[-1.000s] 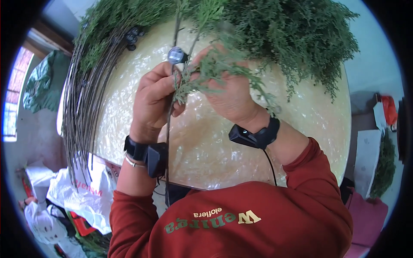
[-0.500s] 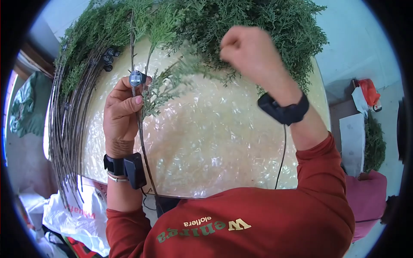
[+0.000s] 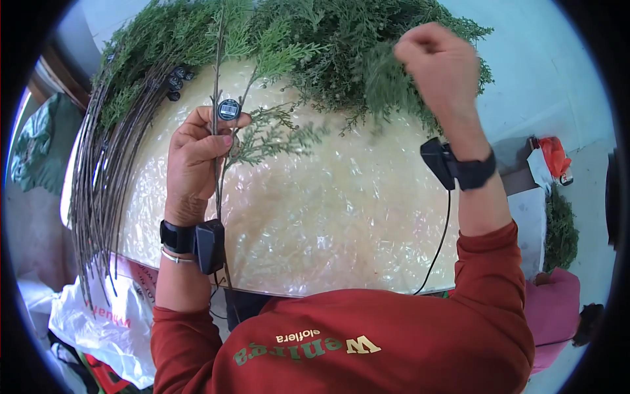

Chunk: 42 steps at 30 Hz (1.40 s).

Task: Attaching evergreen sprigs to wooden sticks using wire ties or small fasteners to create bundles.

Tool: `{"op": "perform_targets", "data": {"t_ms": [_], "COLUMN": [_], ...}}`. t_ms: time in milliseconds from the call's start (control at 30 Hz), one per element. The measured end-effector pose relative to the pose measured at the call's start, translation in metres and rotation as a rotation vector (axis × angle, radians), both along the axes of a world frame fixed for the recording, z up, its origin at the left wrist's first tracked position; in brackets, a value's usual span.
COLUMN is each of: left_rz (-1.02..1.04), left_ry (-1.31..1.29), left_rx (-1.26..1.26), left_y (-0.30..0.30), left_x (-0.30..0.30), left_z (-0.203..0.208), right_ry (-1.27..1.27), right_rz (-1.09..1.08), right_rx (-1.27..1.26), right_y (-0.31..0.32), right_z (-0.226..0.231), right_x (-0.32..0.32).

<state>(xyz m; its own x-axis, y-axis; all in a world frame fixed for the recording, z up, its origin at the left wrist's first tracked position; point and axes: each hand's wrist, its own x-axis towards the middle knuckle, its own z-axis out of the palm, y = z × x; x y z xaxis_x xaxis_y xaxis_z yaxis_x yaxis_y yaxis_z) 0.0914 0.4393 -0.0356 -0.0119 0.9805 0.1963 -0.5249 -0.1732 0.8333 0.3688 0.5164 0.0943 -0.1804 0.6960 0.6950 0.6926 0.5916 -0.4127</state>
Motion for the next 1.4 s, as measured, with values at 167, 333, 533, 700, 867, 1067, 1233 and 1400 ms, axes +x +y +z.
{"op": "perform_targets", "data": {"t_ms": [167, 333, 533, 700, 867, 1067, 1233, 1400], "left_rz": [0.141, 0.125, 0.174, 0.241, 0.208, 0.291, 0.274, 0.307], "left_ry": [-0.071, -0.095, -0.099, -0.049, 0.047, 0.173, 0.131, 0.114], "left_rx": [-0.034, -0.106, 0.070, 0.131, 0.091, 0.036, 0.028, 0.020], "left_y": [0.004, 0.007, 0.006, 0.007, -0.001, 0.002, -0.004, -0.003], "left_x": [0.006, -0.014, -0.011, -0.008, -0.009, -0.005, 0.004, 0.020], "left_z": [0.002, -0.006, -0.004, 0.002, 0.003, 0.001, 0.011, 0.009], "right_ry": [0.380, -0.470, -1.076, -1.097, -0.091, -0.386, 0.309, 0.777], "right_rz": [0.172, -0.144, -0.273, -0.215, -0.038, -0.288, 0.080, 0.695], "right_rx": [0.022, -0.182, -0.334, -0.257, -0.335, -0.208, -0.304, -0.614], "right_y": [-0.023, -0.012, -0.009, -0.013, -0.024, -0.010, -0.014, -0.020], "right_z": [0.016, -0.041, -0.054, -0.072, -0.052, -0.024, -0.012, -0.028], "right_x": [0.005, 0.028, 0.049, 0.083, 0.072, 0.061, 0.054, -0.005]}}
